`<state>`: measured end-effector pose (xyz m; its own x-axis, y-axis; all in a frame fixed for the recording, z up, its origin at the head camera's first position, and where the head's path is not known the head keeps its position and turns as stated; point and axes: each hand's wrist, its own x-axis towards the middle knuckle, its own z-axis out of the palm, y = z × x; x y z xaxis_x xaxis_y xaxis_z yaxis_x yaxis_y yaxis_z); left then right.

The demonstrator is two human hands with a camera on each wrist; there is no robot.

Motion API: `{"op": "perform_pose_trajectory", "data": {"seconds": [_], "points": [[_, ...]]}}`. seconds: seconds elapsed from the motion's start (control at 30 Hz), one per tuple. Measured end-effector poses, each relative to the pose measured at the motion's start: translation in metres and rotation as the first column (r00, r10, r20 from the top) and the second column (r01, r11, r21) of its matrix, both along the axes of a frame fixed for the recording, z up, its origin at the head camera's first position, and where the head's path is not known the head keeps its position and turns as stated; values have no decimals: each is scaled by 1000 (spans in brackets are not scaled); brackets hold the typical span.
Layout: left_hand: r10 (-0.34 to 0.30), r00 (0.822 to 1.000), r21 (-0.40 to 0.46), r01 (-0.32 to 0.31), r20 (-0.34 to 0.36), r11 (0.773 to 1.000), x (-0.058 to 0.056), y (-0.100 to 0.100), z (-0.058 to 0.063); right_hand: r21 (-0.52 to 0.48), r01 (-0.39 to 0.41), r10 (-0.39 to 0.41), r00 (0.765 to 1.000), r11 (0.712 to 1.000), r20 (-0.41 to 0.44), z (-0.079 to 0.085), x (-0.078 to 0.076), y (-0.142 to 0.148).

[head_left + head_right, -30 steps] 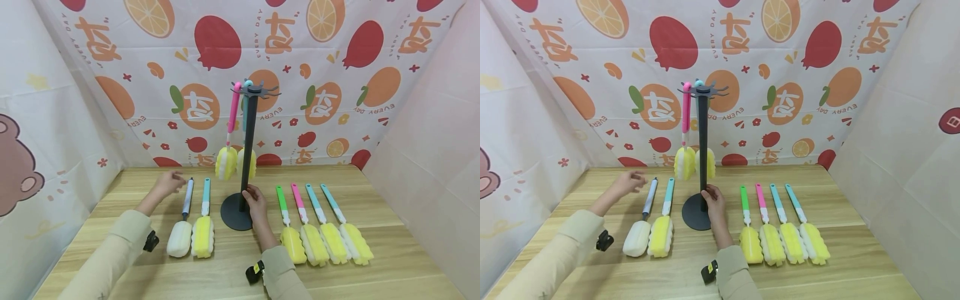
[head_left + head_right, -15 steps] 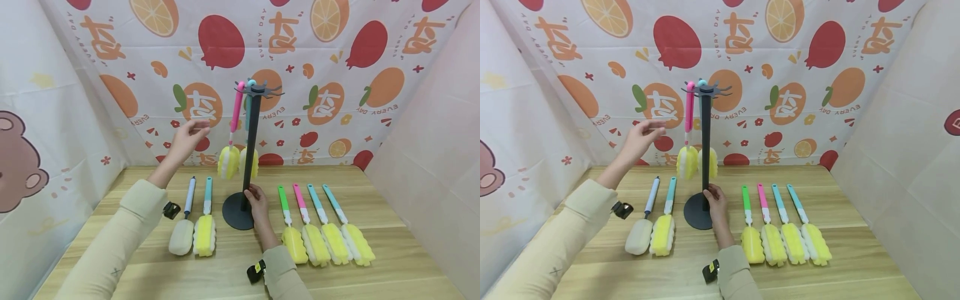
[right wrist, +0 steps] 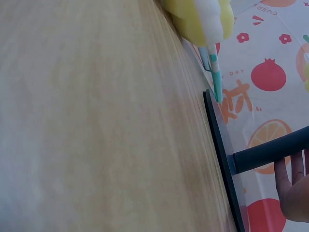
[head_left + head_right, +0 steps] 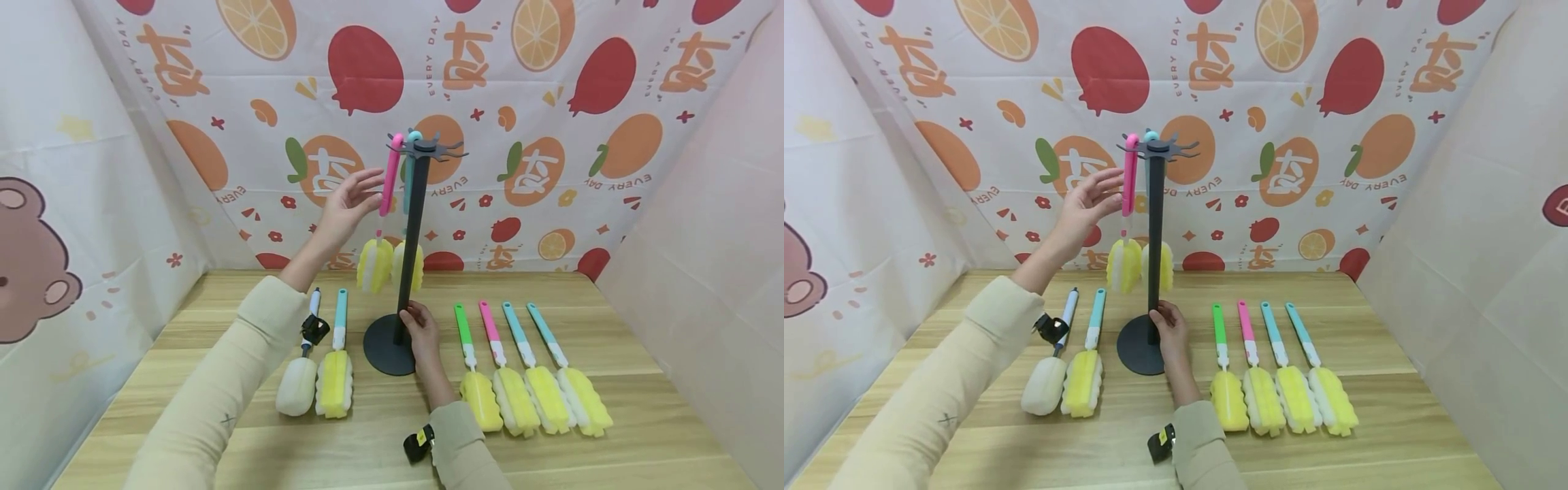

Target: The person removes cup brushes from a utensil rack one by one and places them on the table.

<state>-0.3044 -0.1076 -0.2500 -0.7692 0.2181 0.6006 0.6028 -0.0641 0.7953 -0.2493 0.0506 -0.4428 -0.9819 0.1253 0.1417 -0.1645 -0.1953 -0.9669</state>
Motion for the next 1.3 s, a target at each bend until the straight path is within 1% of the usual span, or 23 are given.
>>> {"op": "perform_pose_trajectory", "data": {"seconds": [0.07,0.13,0.2,0.37,0.63,0.83,1.07,1.3], "points": [[-16,1000,0,16,1,1000,-1,2,-1,-1,-1,1,1000,1000,-1,3,2,0],[-19,1000,-2,19,3,1000,-2,4,-2,-6,-1,1,1000,1000,1,3,3,0],[-20,1000,-3,20,5,1000,-2,5,-2,-9,0,0,1000,1000,2,-3,-2,0],[-23,1000,3,23,-15,1000,-1,8,-3,-19,13,-13,1000,1000,7,-22,-16,0],[13,999,2,-13,-36,1000,1,10,-3,-13,25,-25,1000,1000,6,-24,-17,0],[37,998,3,-37,-47,999,2,11,-4,-15,19,-19,1000,1000,2,-24,-16,1],[30,998,30,-28,-50,999,2,11,-3,-32,-7,7,1000,999,-3,-23,-15,1],[30,999,46,-28,-41,999,5,12,0,-16,1,-1,1000,1000,4,-23,-15,2]]}}
